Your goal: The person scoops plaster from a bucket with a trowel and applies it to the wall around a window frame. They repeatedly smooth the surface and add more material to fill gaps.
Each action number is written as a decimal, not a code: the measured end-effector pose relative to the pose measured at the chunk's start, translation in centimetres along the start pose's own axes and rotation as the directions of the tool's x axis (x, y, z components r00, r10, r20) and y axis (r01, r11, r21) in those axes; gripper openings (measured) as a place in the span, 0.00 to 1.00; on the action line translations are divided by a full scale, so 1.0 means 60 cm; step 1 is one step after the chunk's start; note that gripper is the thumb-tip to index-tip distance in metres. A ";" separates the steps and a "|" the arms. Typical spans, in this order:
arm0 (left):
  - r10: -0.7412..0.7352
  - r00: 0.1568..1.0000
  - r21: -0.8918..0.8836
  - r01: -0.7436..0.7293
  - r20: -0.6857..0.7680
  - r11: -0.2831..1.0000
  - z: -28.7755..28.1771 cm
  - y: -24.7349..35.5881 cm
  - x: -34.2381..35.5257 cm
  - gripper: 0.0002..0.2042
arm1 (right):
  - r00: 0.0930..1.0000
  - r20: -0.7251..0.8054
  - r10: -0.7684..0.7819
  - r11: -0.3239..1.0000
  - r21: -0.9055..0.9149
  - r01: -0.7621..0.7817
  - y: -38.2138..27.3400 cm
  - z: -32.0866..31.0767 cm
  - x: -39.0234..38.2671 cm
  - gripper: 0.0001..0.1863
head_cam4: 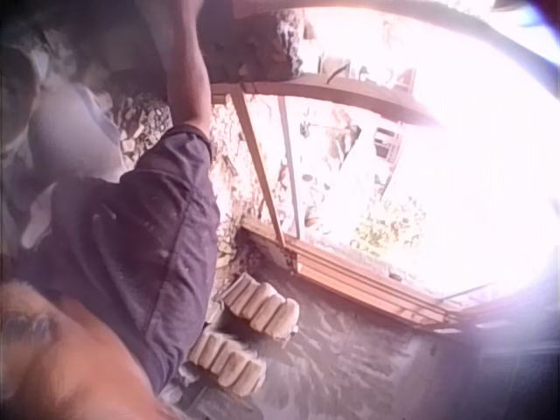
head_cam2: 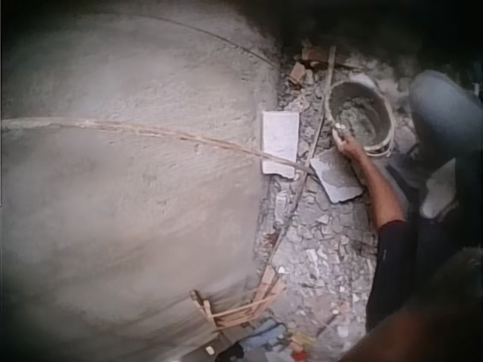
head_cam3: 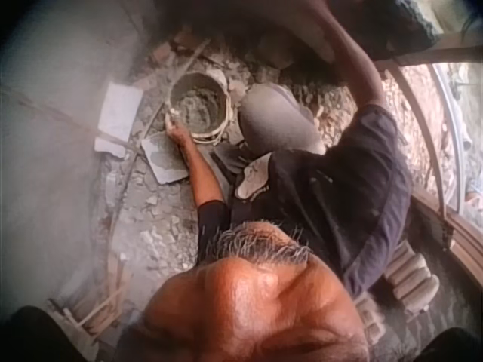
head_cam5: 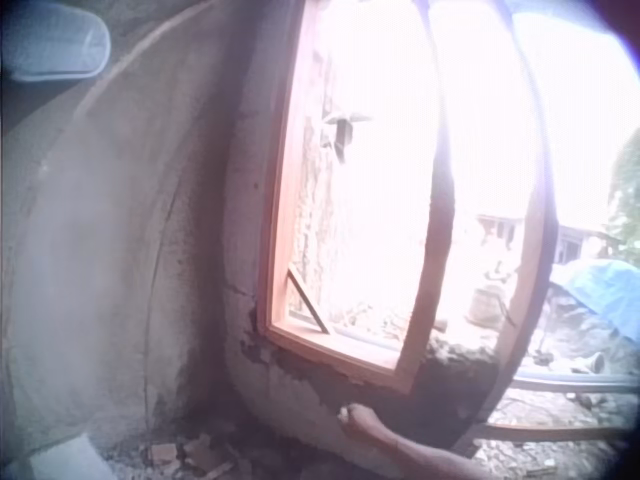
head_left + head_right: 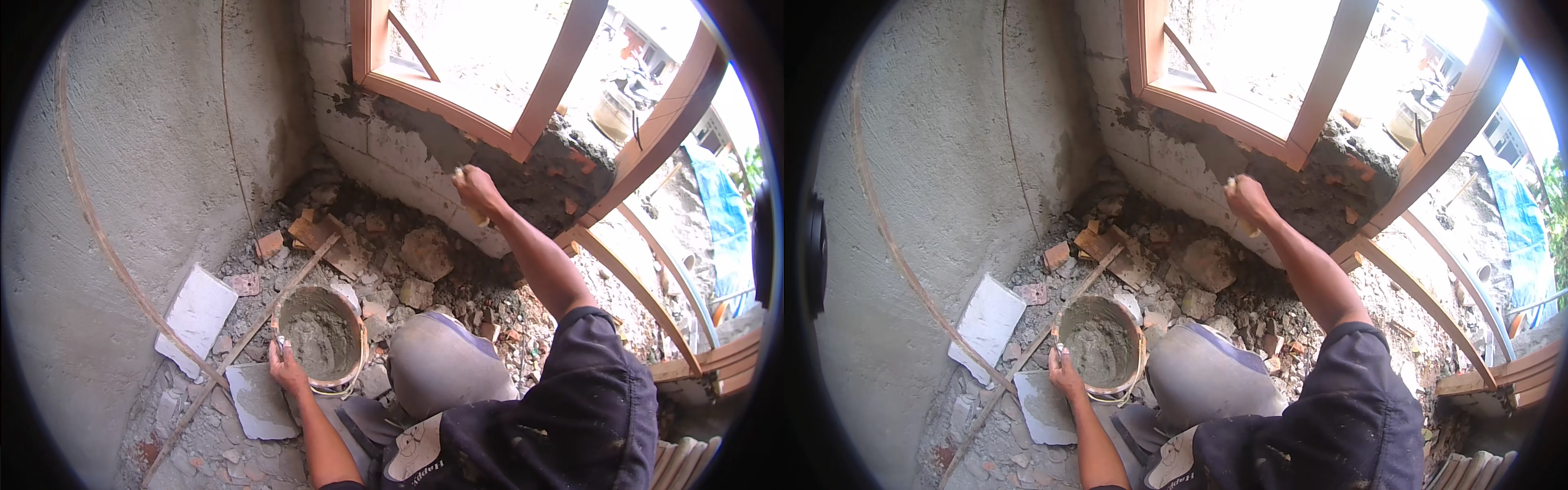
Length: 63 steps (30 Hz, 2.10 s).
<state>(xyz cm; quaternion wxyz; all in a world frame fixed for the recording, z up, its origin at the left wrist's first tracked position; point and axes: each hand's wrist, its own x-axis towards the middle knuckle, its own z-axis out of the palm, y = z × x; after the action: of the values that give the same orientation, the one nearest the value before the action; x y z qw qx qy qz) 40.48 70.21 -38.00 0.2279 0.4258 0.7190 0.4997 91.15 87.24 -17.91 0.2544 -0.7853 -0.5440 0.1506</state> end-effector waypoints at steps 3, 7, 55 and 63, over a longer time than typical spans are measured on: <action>0.001 1.000 -0.019 0.000 0.009 1.000 0.001 -0.002 0.001 0.24 | 0.999 -0.022 0.038 0.994 0.101 -0.036 0.022 0.004 -0.059 0.20; 0.015 1.000 0.044 -0.015 -0.001 0.999 0.001 -0.010 0.003 0.23 | 0.990 0.045 0.137 0.965 0.219 -0.143 0.021 0.013 -0.086 0.19; -0.043 0.999 -0.120 0.040 -0.020 0.992 0.010 -0.006 0.000 0.22 | 0.298 0.907 -0.297 0.944 0.232 0.235 -0.041 0.239 -0.254 0.23; 0.003 1.000 -0.005 -0.003 -0.009 1.000 0.004 0.005 0.000 0.21 | 0.573 0.797 -0.192 0.977 0.208 0.037 -0.051 0.101 0.002 0.20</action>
<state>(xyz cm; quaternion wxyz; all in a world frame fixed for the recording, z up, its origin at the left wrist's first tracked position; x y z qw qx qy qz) 40.76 70.38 -37.80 0.2249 0.4240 0.7182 0.5038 85.72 89.62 -21.20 0.0516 -0.5675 -0.6349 0.5217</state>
